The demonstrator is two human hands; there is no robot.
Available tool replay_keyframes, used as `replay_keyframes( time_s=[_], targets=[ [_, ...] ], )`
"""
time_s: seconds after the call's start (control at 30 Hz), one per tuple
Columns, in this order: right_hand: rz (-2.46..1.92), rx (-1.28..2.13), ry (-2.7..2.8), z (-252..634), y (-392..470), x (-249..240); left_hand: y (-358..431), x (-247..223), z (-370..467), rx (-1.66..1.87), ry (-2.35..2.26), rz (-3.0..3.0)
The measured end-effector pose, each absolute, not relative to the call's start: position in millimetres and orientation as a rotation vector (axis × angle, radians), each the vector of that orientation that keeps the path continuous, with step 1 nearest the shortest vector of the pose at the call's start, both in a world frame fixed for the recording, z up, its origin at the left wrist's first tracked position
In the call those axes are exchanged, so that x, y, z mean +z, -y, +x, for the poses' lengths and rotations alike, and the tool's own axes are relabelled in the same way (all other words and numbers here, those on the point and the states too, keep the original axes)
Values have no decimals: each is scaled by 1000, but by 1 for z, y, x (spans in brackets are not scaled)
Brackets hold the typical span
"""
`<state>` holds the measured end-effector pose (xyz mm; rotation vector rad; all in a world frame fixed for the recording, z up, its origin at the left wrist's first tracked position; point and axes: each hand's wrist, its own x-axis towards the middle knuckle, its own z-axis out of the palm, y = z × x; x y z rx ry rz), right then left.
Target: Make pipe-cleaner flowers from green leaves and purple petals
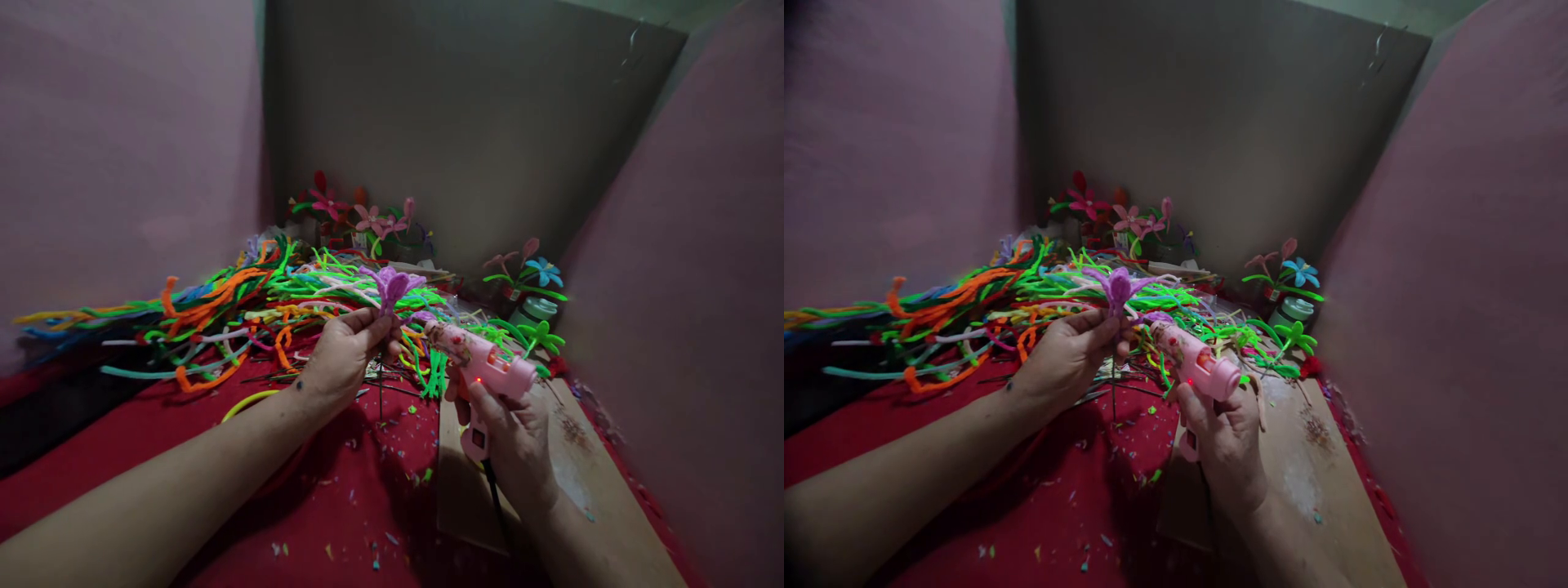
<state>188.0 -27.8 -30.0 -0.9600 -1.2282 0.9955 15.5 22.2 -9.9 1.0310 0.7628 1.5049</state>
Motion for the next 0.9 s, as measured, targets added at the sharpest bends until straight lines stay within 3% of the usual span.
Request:
replay_keyframes(
  time_s=[0.9],
  targets=[
    [-1052,991,1134,188,26,-30,-18,-5,16,1508,-800,1010]
  ],
)
